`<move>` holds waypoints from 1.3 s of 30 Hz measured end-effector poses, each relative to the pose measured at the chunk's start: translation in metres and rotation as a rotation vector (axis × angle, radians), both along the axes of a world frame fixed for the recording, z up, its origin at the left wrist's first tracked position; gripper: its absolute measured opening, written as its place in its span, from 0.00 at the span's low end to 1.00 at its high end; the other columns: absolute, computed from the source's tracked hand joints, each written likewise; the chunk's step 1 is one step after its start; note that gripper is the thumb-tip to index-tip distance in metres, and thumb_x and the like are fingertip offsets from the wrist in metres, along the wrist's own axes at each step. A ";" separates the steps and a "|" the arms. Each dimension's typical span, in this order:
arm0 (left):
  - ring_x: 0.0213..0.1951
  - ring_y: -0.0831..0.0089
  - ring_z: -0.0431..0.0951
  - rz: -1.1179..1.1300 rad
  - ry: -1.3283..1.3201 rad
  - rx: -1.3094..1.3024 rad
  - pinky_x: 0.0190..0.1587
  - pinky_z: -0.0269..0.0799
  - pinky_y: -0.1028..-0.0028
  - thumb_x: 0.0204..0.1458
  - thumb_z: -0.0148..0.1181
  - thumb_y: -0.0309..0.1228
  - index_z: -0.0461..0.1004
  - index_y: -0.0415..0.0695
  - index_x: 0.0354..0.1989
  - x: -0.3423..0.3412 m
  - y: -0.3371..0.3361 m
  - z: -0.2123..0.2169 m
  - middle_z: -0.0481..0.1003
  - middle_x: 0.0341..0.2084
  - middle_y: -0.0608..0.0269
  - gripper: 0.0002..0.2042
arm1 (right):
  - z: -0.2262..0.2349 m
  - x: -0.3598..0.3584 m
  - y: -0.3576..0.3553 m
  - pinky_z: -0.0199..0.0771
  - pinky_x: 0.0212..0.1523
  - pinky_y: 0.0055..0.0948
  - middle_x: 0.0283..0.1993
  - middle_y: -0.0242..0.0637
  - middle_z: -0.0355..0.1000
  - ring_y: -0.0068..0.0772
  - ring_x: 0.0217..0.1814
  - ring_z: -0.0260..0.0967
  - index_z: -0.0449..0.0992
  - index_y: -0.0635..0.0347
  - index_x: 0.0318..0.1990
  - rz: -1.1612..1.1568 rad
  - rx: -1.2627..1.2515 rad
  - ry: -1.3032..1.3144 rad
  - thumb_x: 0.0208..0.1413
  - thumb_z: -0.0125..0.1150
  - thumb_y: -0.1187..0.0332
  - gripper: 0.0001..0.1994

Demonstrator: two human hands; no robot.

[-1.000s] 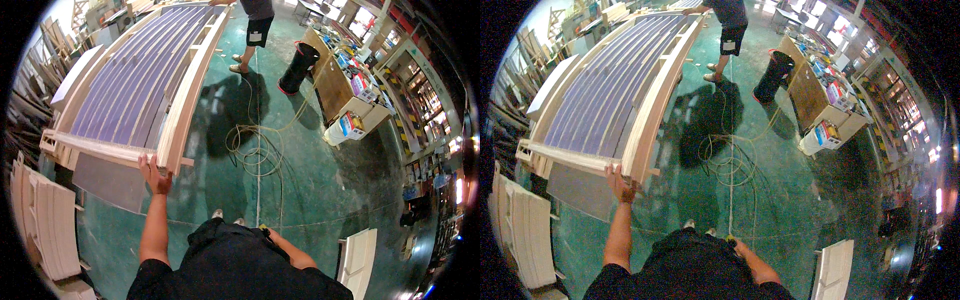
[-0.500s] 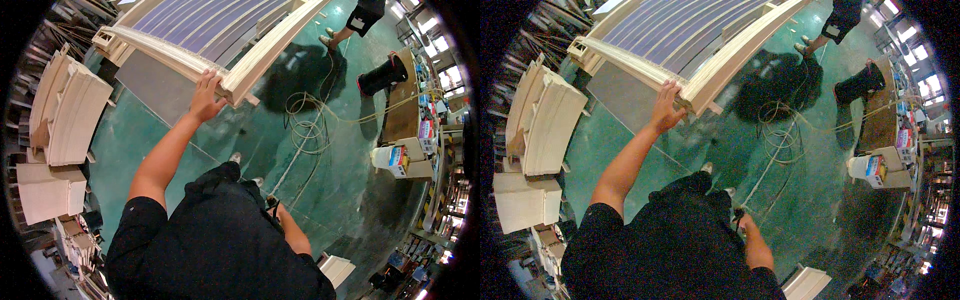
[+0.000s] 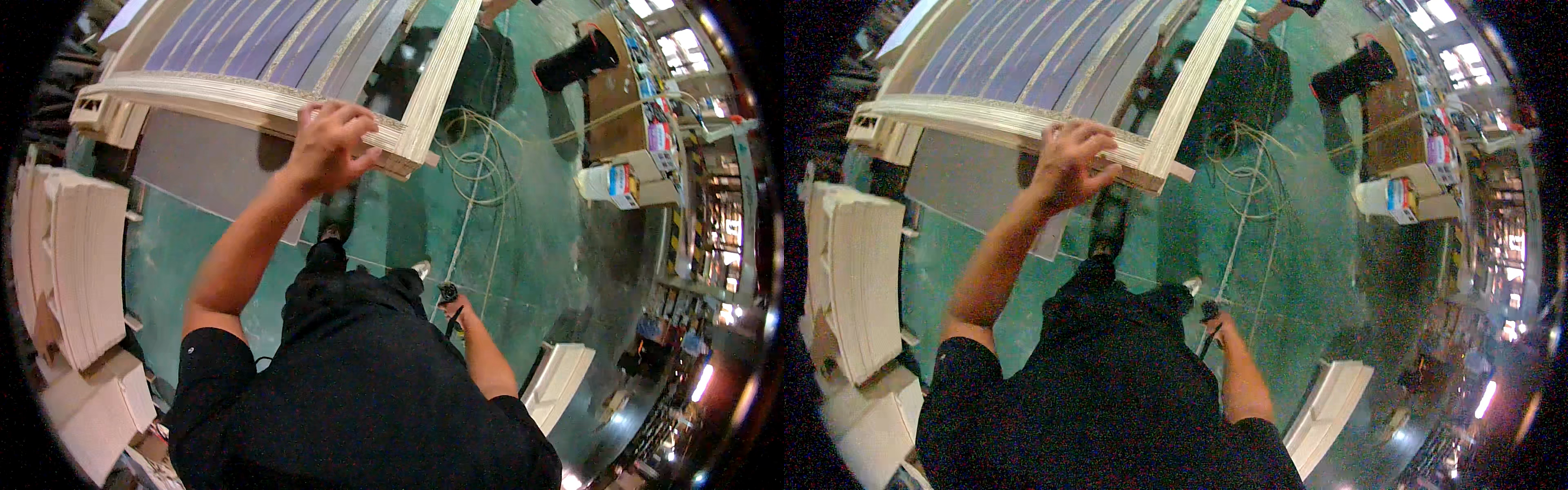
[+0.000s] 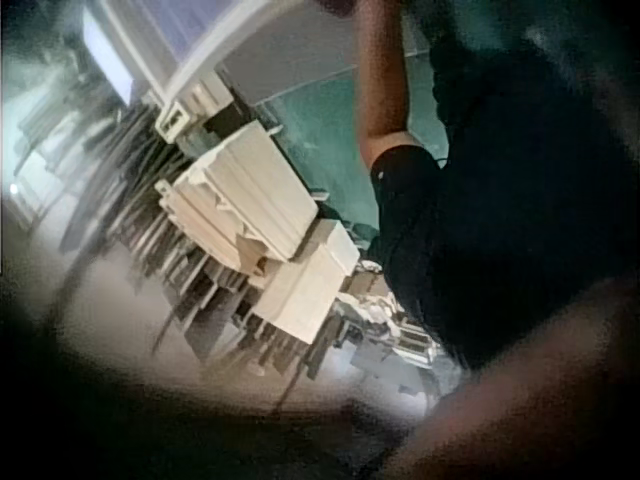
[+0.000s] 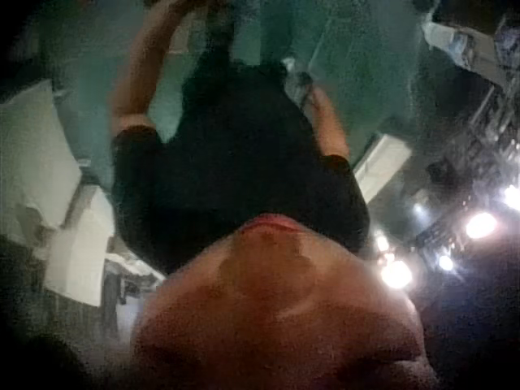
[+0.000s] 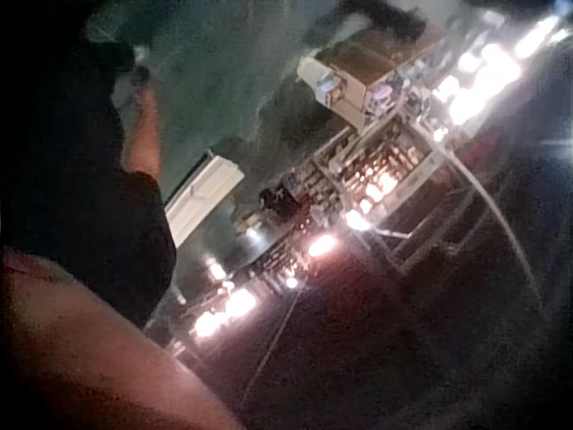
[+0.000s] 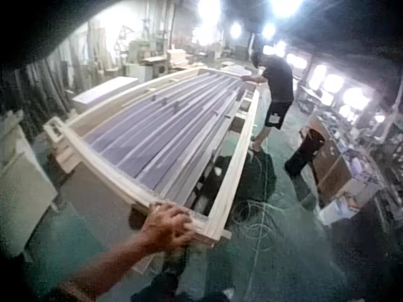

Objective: The person assembles a large wooden frame structure by placing thin wooden slats onto a base frame. They use a pneumatic nail gun to secure the slats in place, working systematically along the length of the frame. The person handles the wood pieces and the tool with both hands to align and fasten the components.

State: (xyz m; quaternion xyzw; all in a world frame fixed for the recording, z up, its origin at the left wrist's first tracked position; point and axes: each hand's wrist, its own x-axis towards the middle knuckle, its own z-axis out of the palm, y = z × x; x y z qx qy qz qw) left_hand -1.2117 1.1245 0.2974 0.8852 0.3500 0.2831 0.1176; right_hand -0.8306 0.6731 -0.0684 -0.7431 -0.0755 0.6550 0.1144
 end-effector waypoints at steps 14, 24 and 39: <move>0.52 0.60 0.76 -0.304 0.304 -0.149 0.54 0.67 0.58 0.39 0.78 0.44 0.74 0.48 0.52 -0.034 0.088 -0.011 0.77 0.44 0.62 0.31 | 0.111 -0.197 0.029 0.73 0.41 0.37 0.38 0.42 0.78 0.36 0.38 0.73 0.76 0.63 0.51 0.061 0.158 -0.302 0.47 0.65 0.71 0.20; 0.49 0.56 0.77 -0.344 0.219 -0.149 0.53 0.69 0.58 0.38 0.78 0.42 0.74 0.48 0.51 -0.032 0.093 -0.020 0.77 0.44 0.60 0.30 | 0.195 -0.186 0.054 0.75 0.46 0.40 0.39 0.45 0.79 0.41 0.42 0.76 0.76 0.65 0.51 0.126 0.061 -0.537 0.51 0.71 0.65 0.21; 0.50 0.61 0.79 -0.364 0.244 -0.167 0.57 0.69 0.59 0.32 0.80 0.39 0.76 0.47 0.49 -0.037 0.105 -0.015 0.79 0.45 0.62 0.31 | 0.434 -0.103 0.349 0.72 0.49 0.35 0.41 0.40 0.70 0.45 0.45 0.70 0.75 0.61 0.48 0.814 0.792 -0.357 0.48 0.73 0.64 0.20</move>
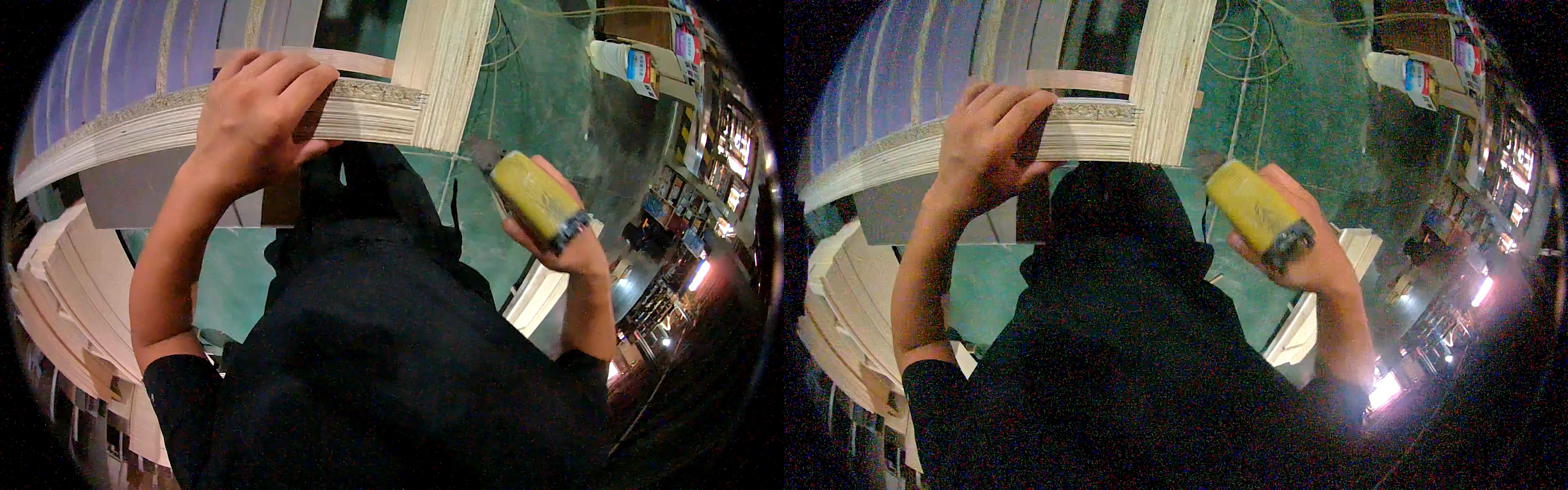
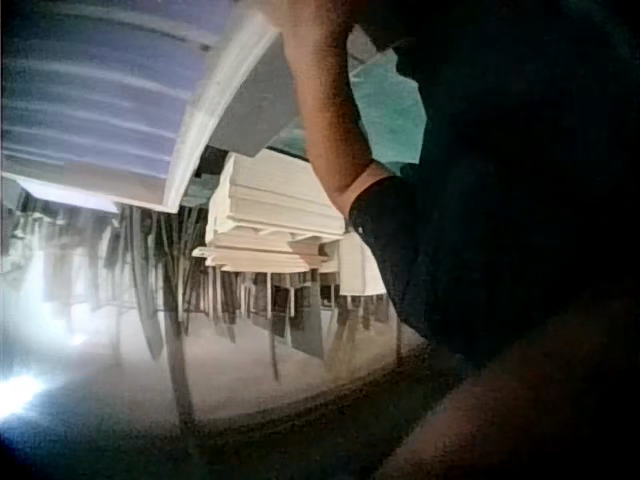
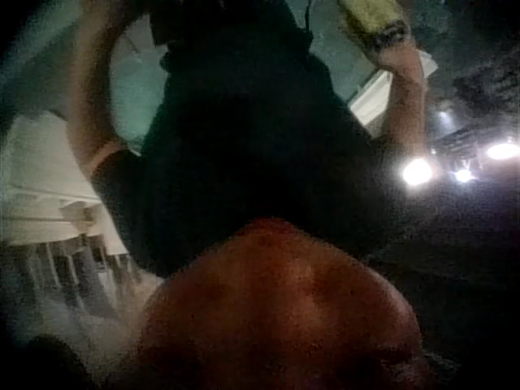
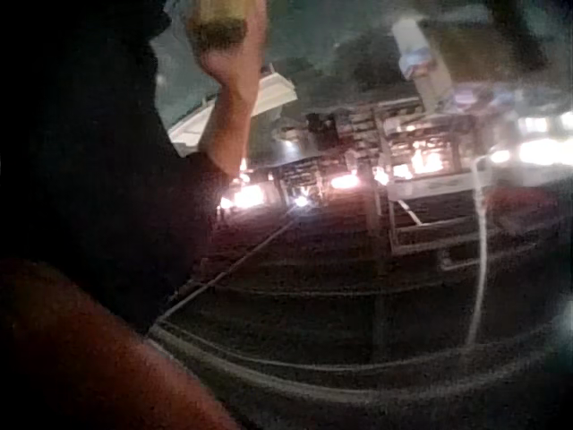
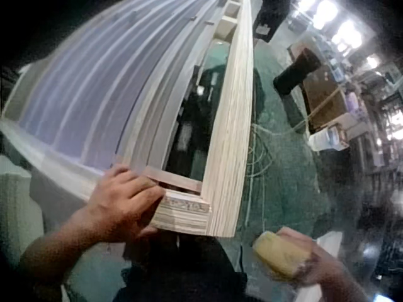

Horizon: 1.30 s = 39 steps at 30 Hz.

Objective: The person assembles a large wooden frame structure by placing thin wooden slats onto a base frame. They use a pneumatic nail gun to secure the slats in place, working systematically along the length of the frame. The person handles the wood pieces and the tool with both hands to align and fasten the components.

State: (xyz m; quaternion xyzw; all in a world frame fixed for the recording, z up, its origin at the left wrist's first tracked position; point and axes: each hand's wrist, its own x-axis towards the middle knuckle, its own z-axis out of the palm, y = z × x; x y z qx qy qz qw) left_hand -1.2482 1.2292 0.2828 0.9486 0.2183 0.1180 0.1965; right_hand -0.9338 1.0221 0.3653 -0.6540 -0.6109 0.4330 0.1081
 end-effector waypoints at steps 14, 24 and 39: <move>0.51 0.59 0.77 0.042 -0.046 -0.052 0.60 0.66 0.56 0.28 0.80 0.36 0.73 0.48 0.51 -0.005 0.002 -0.010 0.77 0.45 0.63 0.35 | 0.022 -0.034 0.114 0.72 0.47 0.41 0.42 0.46 0.68 0.54 0.47 0.69 0.72 0.62 0.47 0.338 -0.089 0.029 0.39 0.68 0.69 0.23; 0.51 0.60 0.77 0.044 -0.011 -0.047 0.61 0.65 0.58 0.29 0.80 0.36 0.73 0.48 0.49 -0.007 0.002 -0.014 0.77 0.45 0.63 0.33 | 0.031 -0.052 0.119 0.72 0.44 0.37 0.39 0.46 0.70 0.51 0.42 0.71 0.72 0.62 0.44 0.217 -0.108 0.025 0.45 0.68 0.71 0.18; 0.49 0.61 0.77 0.035 -0.059 -0.030 0.61 0.65 0.56 0.33 0.80 0.38 0.73 0.48 0.48 -0.004 -0.006 -0.022 0.75 0.42 0.63 0.30 | 0.048 -0.065 0.125 0.73 0.48 0.36 0.39 0.44 0.73 0.45 0.43 0.73 0.72 0.62 0.45 0.235 -0.205 -0.088 0.48 0.67 0.73 0.16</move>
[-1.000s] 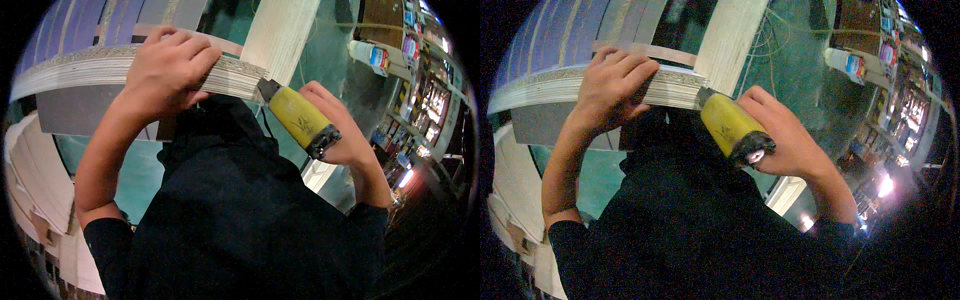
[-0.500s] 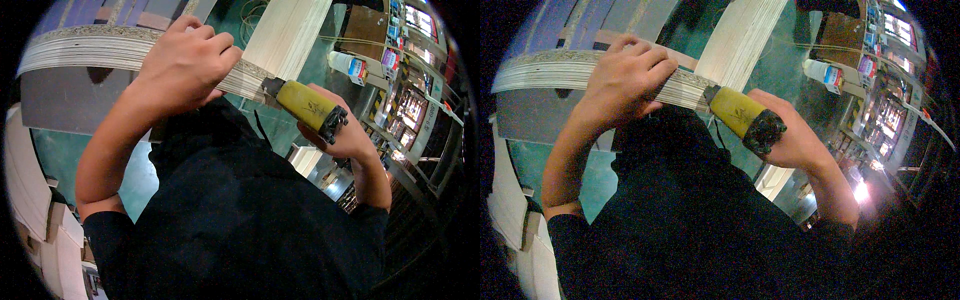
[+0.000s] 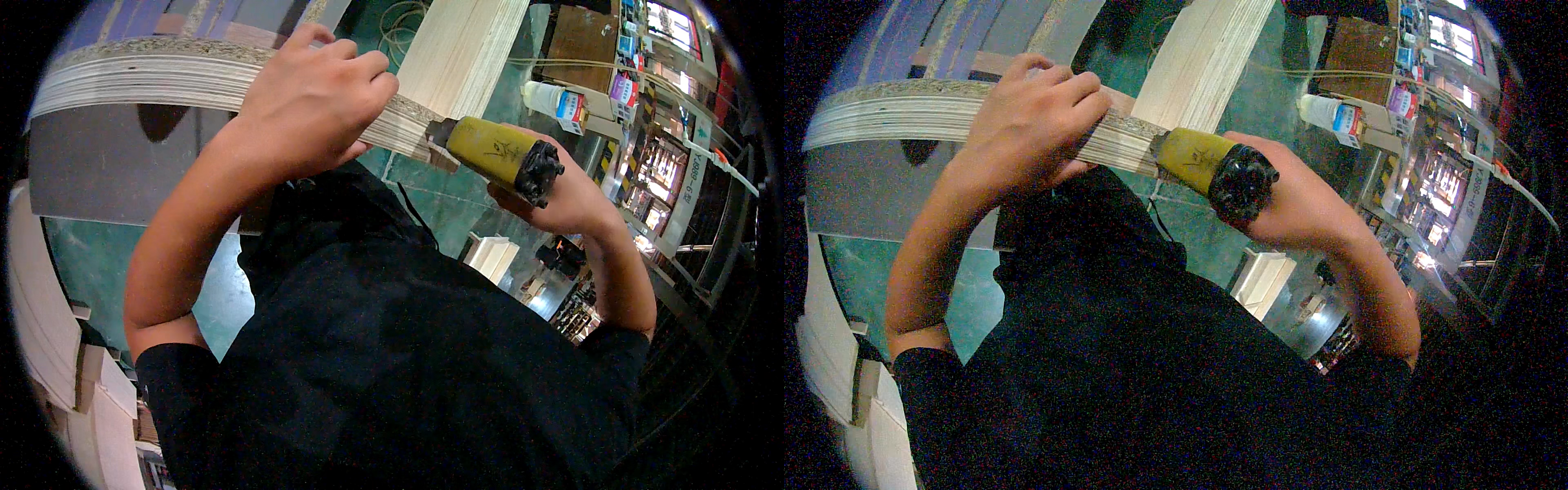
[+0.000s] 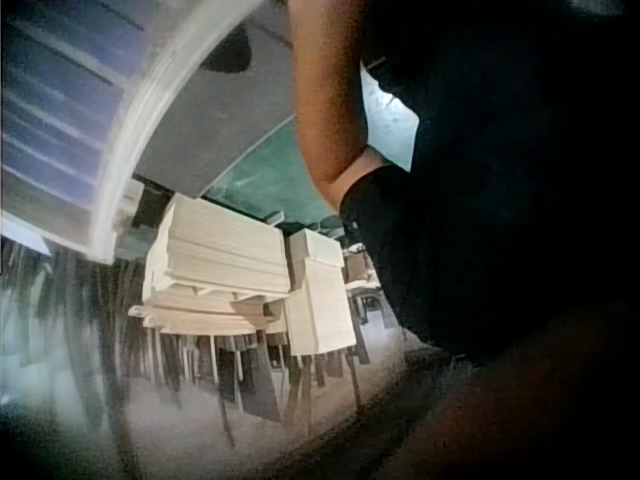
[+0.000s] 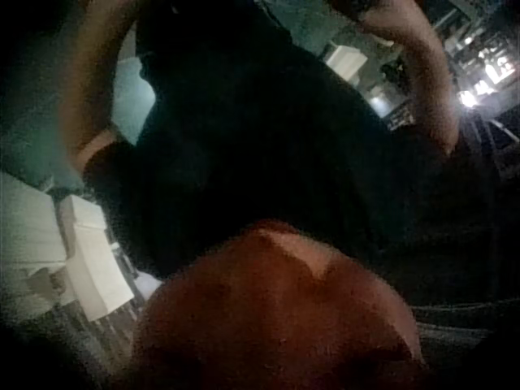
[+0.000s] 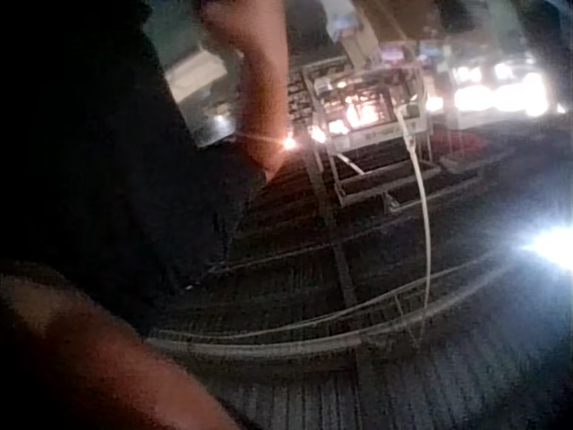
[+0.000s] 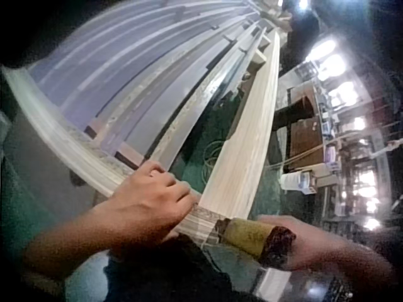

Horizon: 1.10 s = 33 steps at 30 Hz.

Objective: The person assembles a large wooden frame structure by placing thin wooden slats onto a base frame. They use a pneumatic nail gun to secure the slats in place, working systematically along the length of the frame. The person handles the wood pieces and the tool with both hands to align and fasten the components.

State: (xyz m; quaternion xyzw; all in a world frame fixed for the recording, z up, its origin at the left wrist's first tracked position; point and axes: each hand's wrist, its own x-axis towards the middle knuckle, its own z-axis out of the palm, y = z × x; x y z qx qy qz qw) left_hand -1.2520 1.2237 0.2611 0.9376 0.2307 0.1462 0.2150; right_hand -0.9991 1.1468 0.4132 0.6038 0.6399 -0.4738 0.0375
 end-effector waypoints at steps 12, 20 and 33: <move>0.49 0.64 0.77 -0.122 0.195 -0.106 0.56 0.68 0.53 0.37 0.77 0.43 0.76 0.49 0.43 0.055 -0.023 0.001 0.76 0.40 0.65 0.24 | -0.010 0.008 -0.018 0.64 0.67 0.37 0.61 0.47 0.70 0.40 0.65 0.68 0.65 0.62 0.67 0.019 -0.170 -0.180 0.52 0.75 0.66 0.36; 0.45 0.62 0.82 -0.072 0.096 -0.074 0.52 0.68 0.55 0.38 0.74 0.34 0.84 0.48 0.36 0.062 -0.029 -0.007 0.82 0.37 0.61 0.14 | -0.017 0.014 -0.024 0.76 0.49 0.36 0.41 0.46 0.77 0.39 0.45 0.77 0.74 0.64 0.46 0.027 0.047 -0.005 0.46 0.68 0.74 0.18; 0.47 0.61 0.80 -0.131 0.233 -0.135 0.57 0.67 0.54 0.34 0.76 0.41 0.80 0.49 0.41 0.065 -0.019 0.000 0.80 0.38 0.63 0.23 | -0.014 0.019 -0.007 0.74 0.53 0.37 0.46 0.48 0.76 0.44 0.49 0.75 0.74 0.65 0.52 0.116 -0.127 -0.142 0.52 0.71 0.67 0.21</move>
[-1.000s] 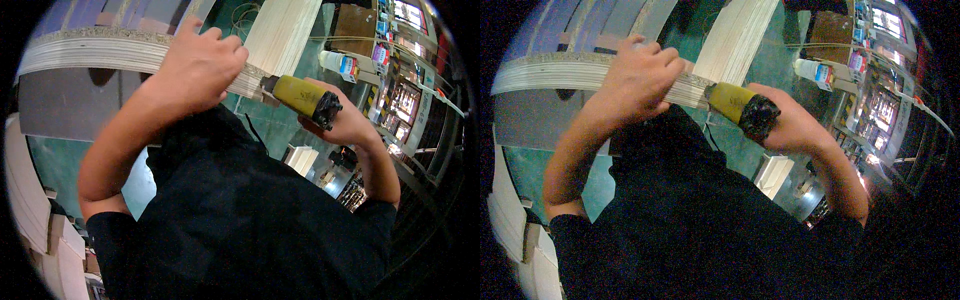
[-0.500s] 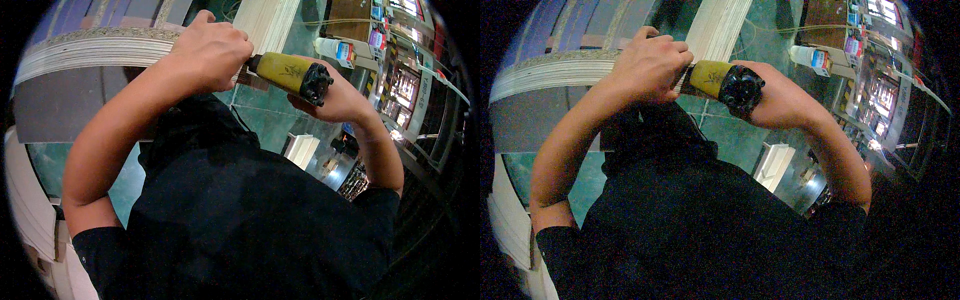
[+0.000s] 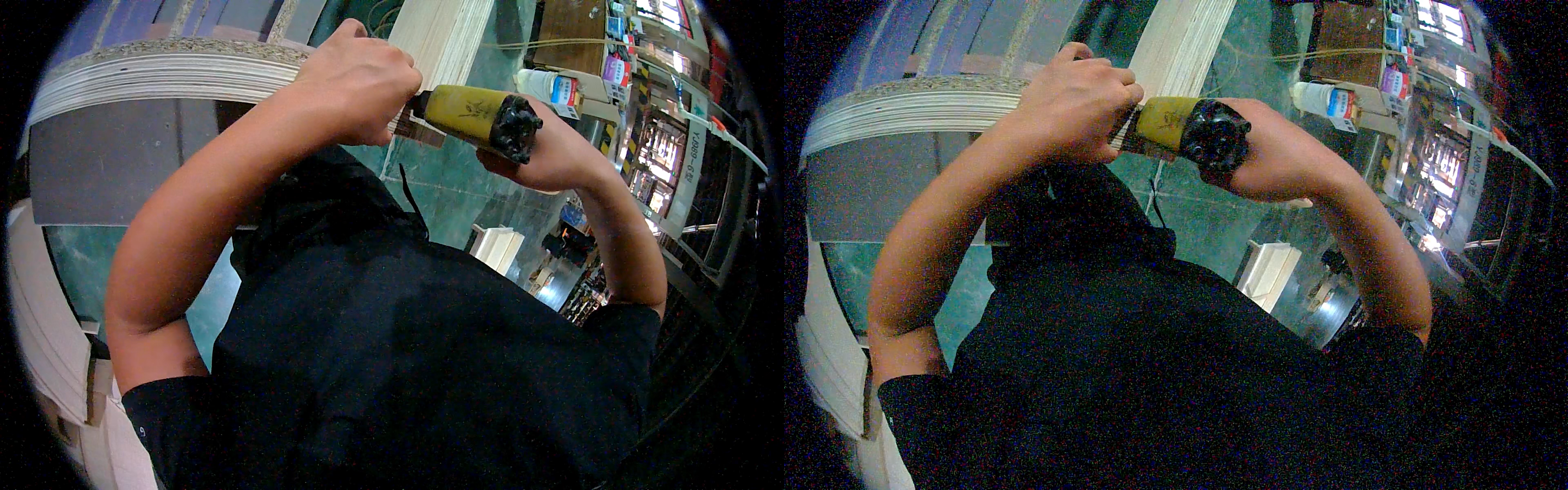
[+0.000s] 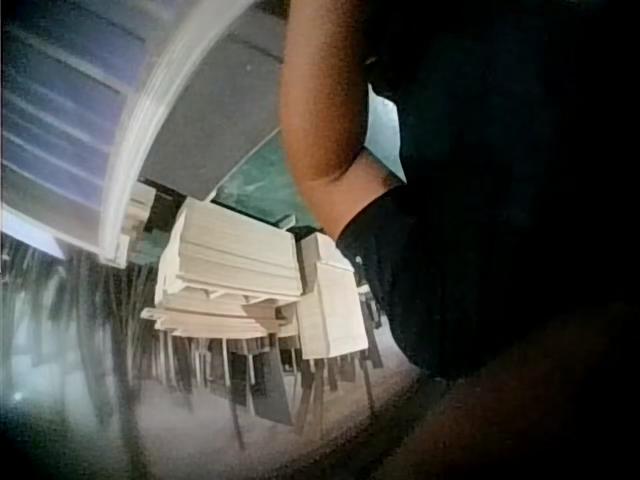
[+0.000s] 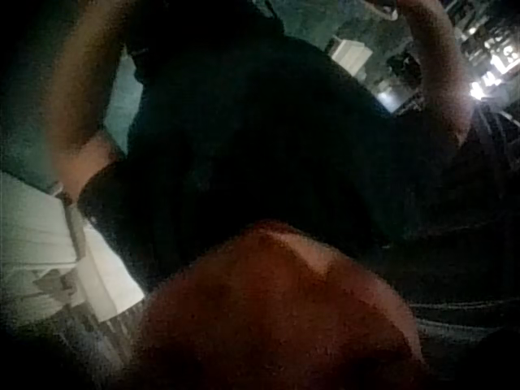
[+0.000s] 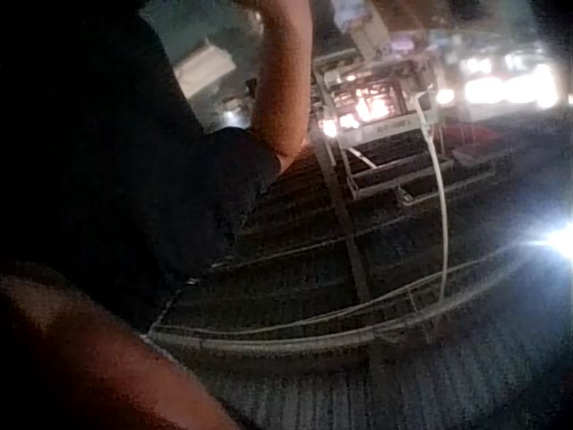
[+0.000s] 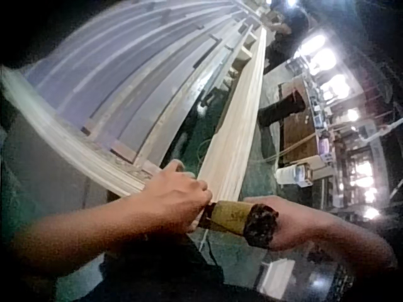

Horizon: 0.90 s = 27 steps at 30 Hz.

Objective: The person assembles a large wooden frame structure by placing thin wooden slats onto a base frame. They use a pneumatic nail gun to secure the slats in place, working systematically along the length of the frame. The person handles the wood pieces and the tool with both hands to align and fasten the components.

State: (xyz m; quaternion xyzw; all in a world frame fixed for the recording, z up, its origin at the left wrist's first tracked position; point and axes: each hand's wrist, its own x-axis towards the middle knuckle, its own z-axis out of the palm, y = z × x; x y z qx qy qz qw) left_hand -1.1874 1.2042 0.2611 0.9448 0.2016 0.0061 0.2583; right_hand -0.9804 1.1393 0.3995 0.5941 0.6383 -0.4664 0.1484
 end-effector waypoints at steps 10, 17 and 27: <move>0.46 0.60 0.80 0.016 -0.017 0.016 0.55 0.67 0.54 0.35 0.74 0.40 0.81 0.49 0.37 -0.002 0.014 0.006 0.80 0.38 0.62 0.19 | 0.010 -0.012 0.022 0.74 0.53 0.38 0.47 0.46 0.75 0.42 0.50 0.75 0.74 0.63 0.51 0.026 -0.112 -0.140 0.50 0.73 0.66 0.22; 0.46 0.59 0.80 -0.013 -0.036 0.037 0.55 0.67 0.54 0.35 0.74 0.45 0.78 0.48 0.36 -0.005 0.025 0.006 0.78 0.38 0.61 0.21 | 0.001 0.011 -0.018 0.70 0.62 0.35 0.58 0.43 0.73 0.36 0.60 0.71 0.68 0.61 0.63 -0.145 0.002 0.082 0.50 0.75 0.69 0.33; 0.46 0.54 0.80 -0.012 -0.072 -0.066 0.44 0.74 0.57 0.44 0.72 0.46 0.81 0.44 0.36 -0.006 0.033 0.010 0.79 0.37 0.53 0.19 | -0.189 0.052 -0.288 0.76 0.37 0.30 0.42 0.35 0.79 0.28 0.34 0.75 0.77 0.60 0.50 -1.470 -0.049 0.457 0.51 0.71 0.72 0.18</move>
